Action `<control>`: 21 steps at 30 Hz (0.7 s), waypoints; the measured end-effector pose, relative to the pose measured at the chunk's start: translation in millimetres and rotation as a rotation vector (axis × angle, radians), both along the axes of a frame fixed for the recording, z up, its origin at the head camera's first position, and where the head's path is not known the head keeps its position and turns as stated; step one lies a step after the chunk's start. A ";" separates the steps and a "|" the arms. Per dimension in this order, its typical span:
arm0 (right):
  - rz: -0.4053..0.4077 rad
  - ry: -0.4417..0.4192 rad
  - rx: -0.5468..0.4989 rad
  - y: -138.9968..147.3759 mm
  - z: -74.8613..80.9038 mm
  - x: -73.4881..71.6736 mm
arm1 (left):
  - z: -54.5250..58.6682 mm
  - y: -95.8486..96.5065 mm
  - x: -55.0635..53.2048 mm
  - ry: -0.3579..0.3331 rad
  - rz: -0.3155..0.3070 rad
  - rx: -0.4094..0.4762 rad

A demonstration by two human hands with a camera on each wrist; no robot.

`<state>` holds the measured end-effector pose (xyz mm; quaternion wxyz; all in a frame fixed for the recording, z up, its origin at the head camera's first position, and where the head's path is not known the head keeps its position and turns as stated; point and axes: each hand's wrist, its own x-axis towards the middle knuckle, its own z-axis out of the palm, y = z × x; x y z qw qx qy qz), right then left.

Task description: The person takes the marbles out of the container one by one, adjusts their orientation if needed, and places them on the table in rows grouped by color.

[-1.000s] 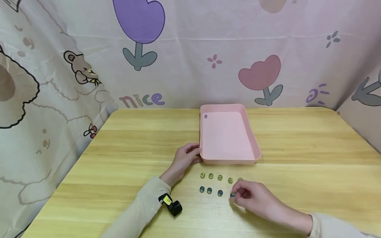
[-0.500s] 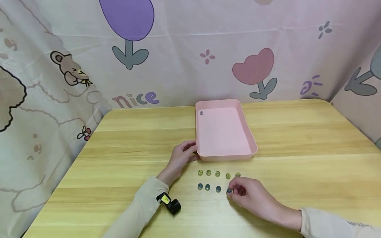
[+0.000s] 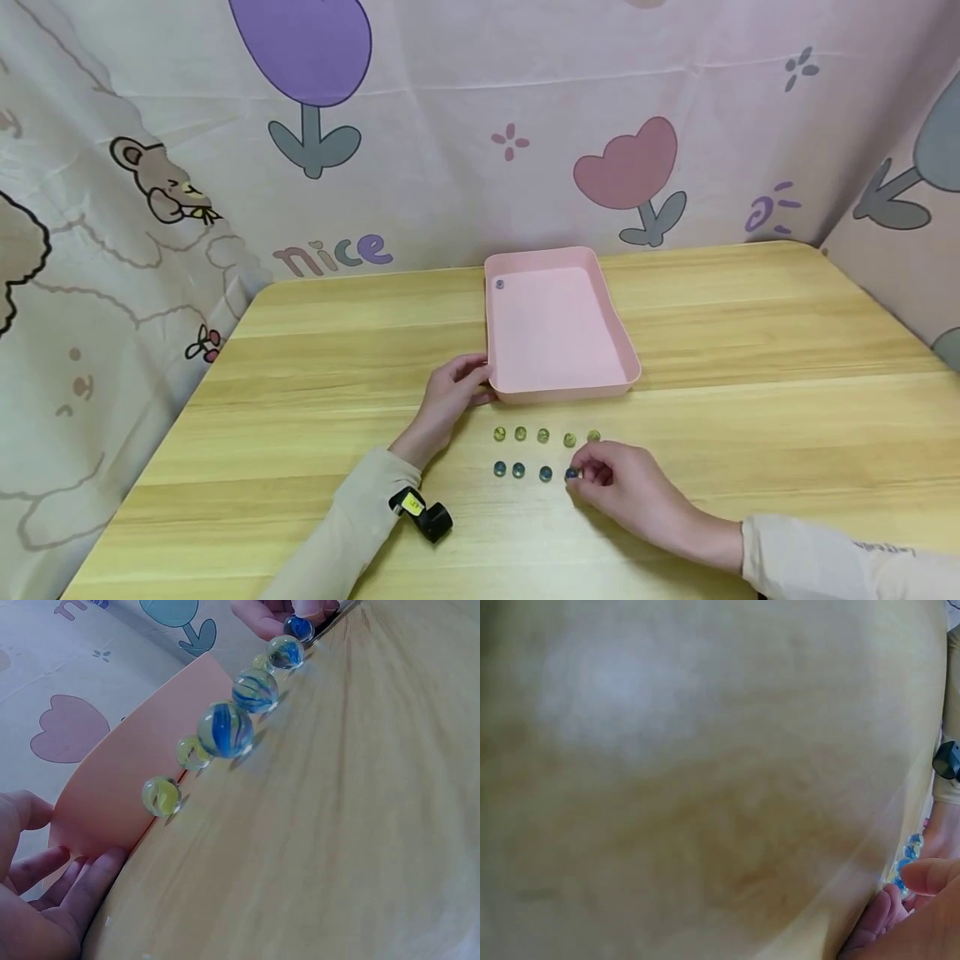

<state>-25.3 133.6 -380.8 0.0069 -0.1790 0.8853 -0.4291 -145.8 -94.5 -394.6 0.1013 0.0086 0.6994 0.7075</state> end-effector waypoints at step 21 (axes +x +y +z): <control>0.061 -0.080 0.098 4.7 8.5 -2.6 | -0.7 2.2 -0.5 -0.007 0.022 0.007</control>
